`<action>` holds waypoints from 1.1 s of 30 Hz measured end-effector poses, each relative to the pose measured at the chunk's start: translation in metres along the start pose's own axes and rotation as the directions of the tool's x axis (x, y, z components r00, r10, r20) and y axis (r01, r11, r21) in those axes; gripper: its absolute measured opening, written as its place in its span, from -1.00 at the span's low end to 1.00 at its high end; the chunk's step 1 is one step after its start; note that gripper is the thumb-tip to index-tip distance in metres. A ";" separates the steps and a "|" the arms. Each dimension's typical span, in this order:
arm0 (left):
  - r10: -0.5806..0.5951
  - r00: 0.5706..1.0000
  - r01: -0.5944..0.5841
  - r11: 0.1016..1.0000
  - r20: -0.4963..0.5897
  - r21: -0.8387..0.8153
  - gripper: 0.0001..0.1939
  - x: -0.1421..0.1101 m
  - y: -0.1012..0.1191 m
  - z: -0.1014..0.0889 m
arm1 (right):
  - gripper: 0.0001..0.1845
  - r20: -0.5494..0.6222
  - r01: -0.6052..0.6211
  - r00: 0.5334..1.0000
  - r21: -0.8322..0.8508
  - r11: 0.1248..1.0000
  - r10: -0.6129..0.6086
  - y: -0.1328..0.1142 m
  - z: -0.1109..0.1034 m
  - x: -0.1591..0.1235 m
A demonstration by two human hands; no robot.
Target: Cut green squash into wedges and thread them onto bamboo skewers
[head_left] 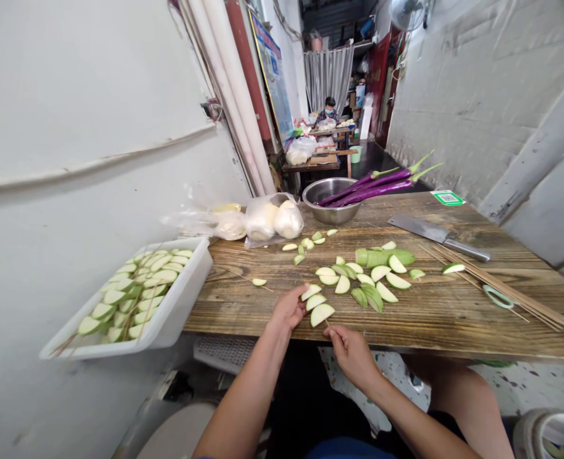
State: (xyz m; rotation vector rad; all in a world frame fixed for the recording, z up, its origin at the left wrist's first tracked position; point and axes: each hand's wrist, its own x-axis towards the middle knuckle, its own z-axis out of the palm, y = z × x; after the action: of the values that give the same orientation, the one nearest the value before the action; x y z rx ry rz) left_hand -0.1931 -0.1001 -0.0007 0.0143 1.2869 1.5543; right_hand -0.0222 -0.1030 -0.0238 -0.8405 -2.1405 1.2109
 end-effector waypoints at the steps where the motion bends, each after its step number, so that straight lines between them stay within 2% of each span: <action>1: 0.001 1.000 -0.001 1.000 0.004 0.009 -0.92 0.000 0.000 0.000 | -0.65 0.003 -0.001 1.000 0.003 1.000 0.001 -0.001 0.001 0.001; 7: 0.012 1.000 -0.012 1.000 0.018 0.029 -0.91 0.001 0.000 -0.001 | -0.66 0.005 0.010 1.000 -0.002 1.000 -0.010 0.001 0.008 0.004; 12: 0.070 0.990 -0.065 0.997 0.123 -0.046 -0.68 -0.007 -0.001 -0.005 | -0.64 -0.044 0.009 0.999 0.009 1.000 -0.009 0.005 0.005 -0.001; 15: 0.171 0.982 -0.173 0.984 0.079 0.029 -0.76 -0.009 -0.001 -0.009 | -0.64 -0.085 0.014 0.996 0.026 1.000 -0.012 0.009 -0.004 -0.010; 17: 0.302 0.952 -0.308 0.931 0.059 0.195 -0.79 -0.007 0.000 -0.008 | -0.64 -0.125 -0.003 0.992 0.045 0.999 0.009 0.014 -0.013 -0.020; 19: 0.448 0.885 -0.456 0.784 0.126 0.422 -0.77 -0.004 0.002 -0.004 | -0.63 -0.171 -0.057 0.983 0.076 0.995 0.069 0.020 -0.024 -0.030; 21: 0.563 0.774 -0.604 0.521 0.290 0.603 -0.77 -0.001 0.005 0.004 | -0.62 -0.202 -0.115 0.970 0.122 0.986 0.139 0.027 -0.035 -0.039; 23: 0.573 0.669 -0.692 0.251 0.472 0.677 -0.74 0.003 0.006 0.014 | -0.62 -0.206 -0.151 0.961 0.168 0.974 0.185 0.032 -0.044 -0.047; 25: 0.516 0.622 -0.717 0.071 0.589 0.694 -0.73 0.007 0.005 0.024 | -0.61 -0.191 -0.165 0.960 0.201 0.966 0.204 0.035 -0.051 -0.052; 27: 0.455 0.620 -0.714 -0.010 0.639 0.700 -0.78 0.012 0.005 0.031 | -0.62 -0.179 -0.164 0.963 0.212 0.963 0.203 0.036 -0.055 -0.055; 29: 0.412 0.632 -0.717 -0.011 0.656 0.697 -0.86 0.017 0.006 0.036 | -0.62 -0.176 -0.156 0.965 0.205 0.966 0.193 0.036 -0.057 -0.057; 30: 0.391 0.642 -0.722 0.018 0.659 0.692 -0.88 0.019 0.008 0.037 | -0.63 -0.176 -0.155 0.966 0.200 0.968 0.191 0.035 -0.058 -0.057; 32: 0.357 0.678 -0.719 0.142 0.642 0.681 -0.90 0.022 0.012 0.040 | -0.63 -0.174 -0.158 0.965 0.198 0.967 0.194 0.035 -0.058 -0.057; 33: 0.364 0.713 -0.695 0.257 0.599 0.671 -0.88 0.023 0.015 0.041 | -0.63 -0.173 -0.161 0.965 0.203 0.966 0.197 0.035 -0.059 -0.057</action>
State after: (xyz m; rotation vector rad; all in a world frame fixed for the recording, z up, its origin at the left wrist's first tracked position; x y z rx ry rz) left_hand -0.1892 -0.0528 0.0136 1.5166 1.7689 1.1123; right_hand 0.0657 -0.0987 -0.0362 -1.0401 -1.7965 1.3392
